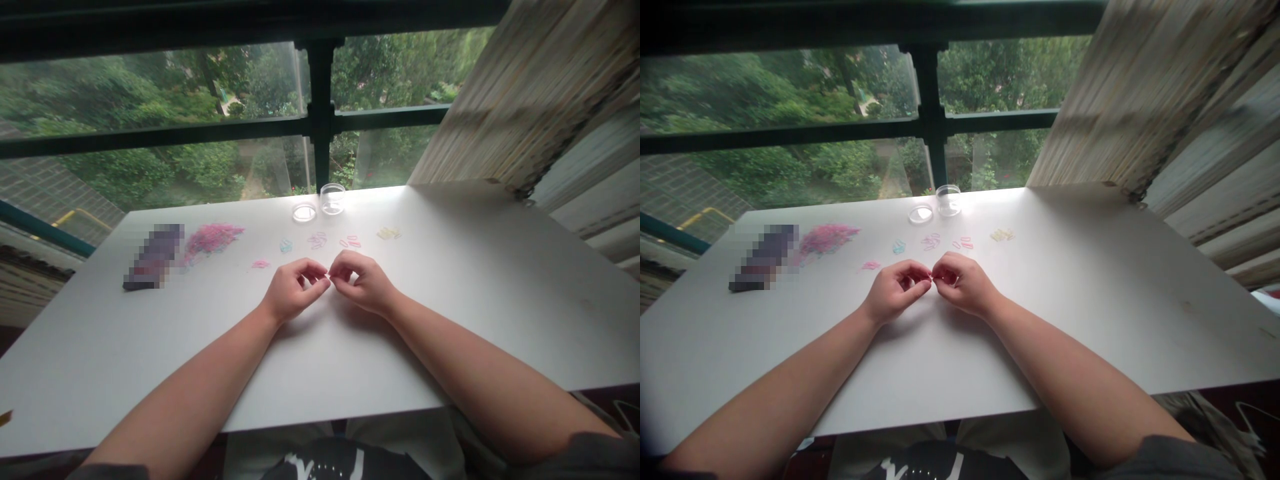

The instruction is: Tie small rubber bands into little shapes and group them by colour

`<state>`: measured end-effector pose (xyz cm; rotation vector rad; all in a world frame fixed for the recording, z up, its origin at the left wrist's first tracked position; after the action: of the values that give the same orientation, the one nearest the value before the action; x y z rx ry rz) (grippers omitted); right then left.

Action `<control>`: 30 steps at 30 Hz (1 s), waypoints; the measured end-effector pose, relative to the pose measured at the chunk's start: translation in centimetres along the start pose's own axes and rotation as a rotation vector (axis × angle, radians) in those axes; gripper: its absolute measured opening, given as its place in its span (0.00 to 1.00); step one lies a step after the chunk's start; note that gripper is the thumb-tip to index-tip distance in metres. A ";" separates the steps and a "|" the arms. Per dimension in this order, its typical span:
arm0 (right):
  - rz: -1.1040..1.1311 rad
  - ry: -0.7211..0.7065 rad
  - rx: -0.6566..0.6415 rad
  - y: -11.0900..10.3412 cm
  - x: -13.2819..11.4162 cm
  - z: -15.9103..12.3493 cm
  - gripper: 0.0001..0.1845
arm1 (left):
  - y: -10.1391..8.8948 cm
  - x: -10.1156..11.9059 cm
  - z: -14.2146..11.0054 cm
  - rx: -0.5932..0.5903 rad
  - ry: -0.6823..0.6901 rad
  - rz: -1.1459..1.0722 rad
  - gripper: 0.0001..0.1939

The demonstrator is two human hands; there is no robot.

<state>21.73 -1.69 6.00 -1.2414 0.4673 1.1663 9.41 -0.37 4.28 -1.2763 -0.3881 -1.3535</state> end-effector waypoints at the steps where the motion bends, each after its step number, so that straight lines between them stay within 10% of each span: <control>1: -0.005 -0.006 -0.002 0.0 0.0 0.0 0.07 | -0.1 0.0 0.0 0.006 -0.001 0.003 0.12; 30: 0.026 0.100 -0.078 0.8 0.9 -0.1 0.06 | 0.0 -0.4 0.1 0.017 0.001 -0.059 0.10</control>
<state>21.42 -1.48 4.89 -1.3689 0.5178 1.1573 9.28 -0.09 3.95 -1.2583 -0.4389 -1.3971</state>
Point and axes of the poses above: each hand's wrist, its own z-axis towards the middle knuckle, its own y-axis out of the palm, x = y × z, the point moved 8 cm from there along z, towards the middle knuckle, and after that the axes turned 8 degrees about y, right-handed, at the moved point
